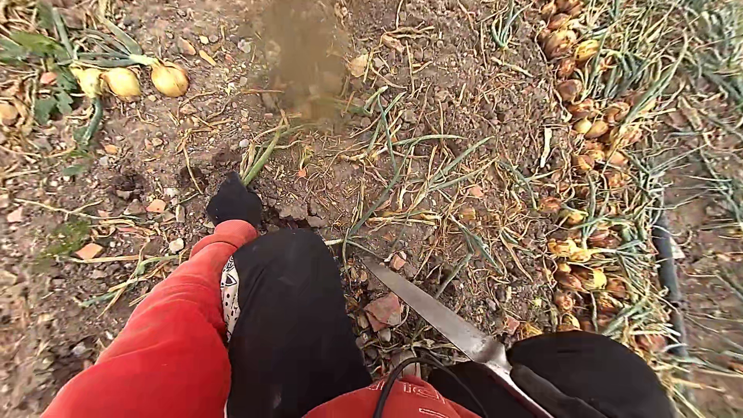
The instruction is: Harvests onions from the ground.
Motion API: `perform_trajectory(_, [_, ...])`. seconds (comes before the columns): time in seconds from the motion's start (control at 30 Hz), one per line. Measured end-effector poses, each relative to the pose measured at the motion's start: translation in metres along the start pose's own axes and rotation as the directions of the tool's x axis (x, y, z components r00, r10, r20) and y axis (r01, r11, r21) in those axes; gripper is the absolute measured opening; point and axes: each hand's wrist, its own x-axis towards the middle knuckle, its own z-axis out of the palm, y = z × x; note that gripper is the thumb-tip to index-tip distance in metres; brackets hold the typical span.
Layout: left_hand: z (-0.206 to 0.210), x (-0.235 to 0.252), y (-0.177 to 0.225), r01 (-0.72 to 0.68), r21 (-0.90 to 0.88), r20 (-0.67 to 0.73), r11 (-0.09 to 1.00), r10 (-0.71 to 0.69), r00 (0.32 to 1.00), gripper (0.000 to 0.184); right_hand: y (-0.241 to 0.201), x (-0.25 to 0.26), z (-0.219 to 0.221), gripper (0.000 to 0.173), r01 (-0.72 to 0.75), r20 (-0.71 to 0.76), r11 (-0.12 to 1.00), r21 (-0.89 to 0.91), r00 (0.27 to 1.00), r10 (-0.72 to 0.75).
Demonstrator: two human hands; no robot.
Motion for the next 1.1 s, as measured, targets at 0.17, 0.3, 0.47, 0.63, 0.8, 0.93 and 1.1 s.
perform_trajectory(0.17, [-0.022, -0.017, 0.018, 0.029, 0.006, 0.048, 1.000, -0.029, 0.998, 0.044, -0.036, 0.120, 0.062, 0.051, -0.050, 0.099, 0.943, -0.329, 0.991, 0.087])
perform_trajectory(0.3, [-0.036, -0.033, 0.025, 0.026, -0.004, 0.060, 1.000, -0.026, 0.998, 0.043, -0.026, 0.094, 0.117, 0.052, -0.146, -0.021, 0.963, -0.227, 0.989, 0.145])
perform_trajectory(0.47, [-0.031, -0.023, 0.024, 0.025, 0.006, 0.094, 1.000, -0.026, 0.995, 0.045, -0.021, 0.088, 0.134, 0.056, -0.228, 0.027, 0.970, -0.088, 0.972, 0.232])
perform_trajectory(0.63, [0.000, 0.002, -0.002, -0.020, 0.010, -0.025, 1.000, 0.020, 0.999, 0.046, -0.064, 0.132, 0.032, 0.054, -0.234, 0.326, 0.954, -0.185, 0.902, 0.285])
perform_trajectory(0.8, [0.004, 0.002, -0.001, 0.013, 0.025, -0.003, 1.000, -0.013, 1.000, 0.043, -0.071, 0.148, 0.040, 0.048, -0.328, 0.345, 0.929, -0.173, 0.863, 0.369])
perform_trajectory(0.93, [0.006, 0.001, -0.001, 0.006, 0.026, -0.005, 1.000, -0.006, 1.000, 0.043, -0.038, 0.102, 0.150, 0.068, -0.338, 0.328, 0.931, -0.137, 0.871, 0.365])
perform_trajectory(1.1, [0.005, 0.004, -0.006, -0.063, 0.015, -0.011, 0.998, 0.063, 0.998, 0.040, -0.064, 0.114, 0.120, 0.060, -0.326, 0.130, 0.945, -0.010, 0.937, 0.324])
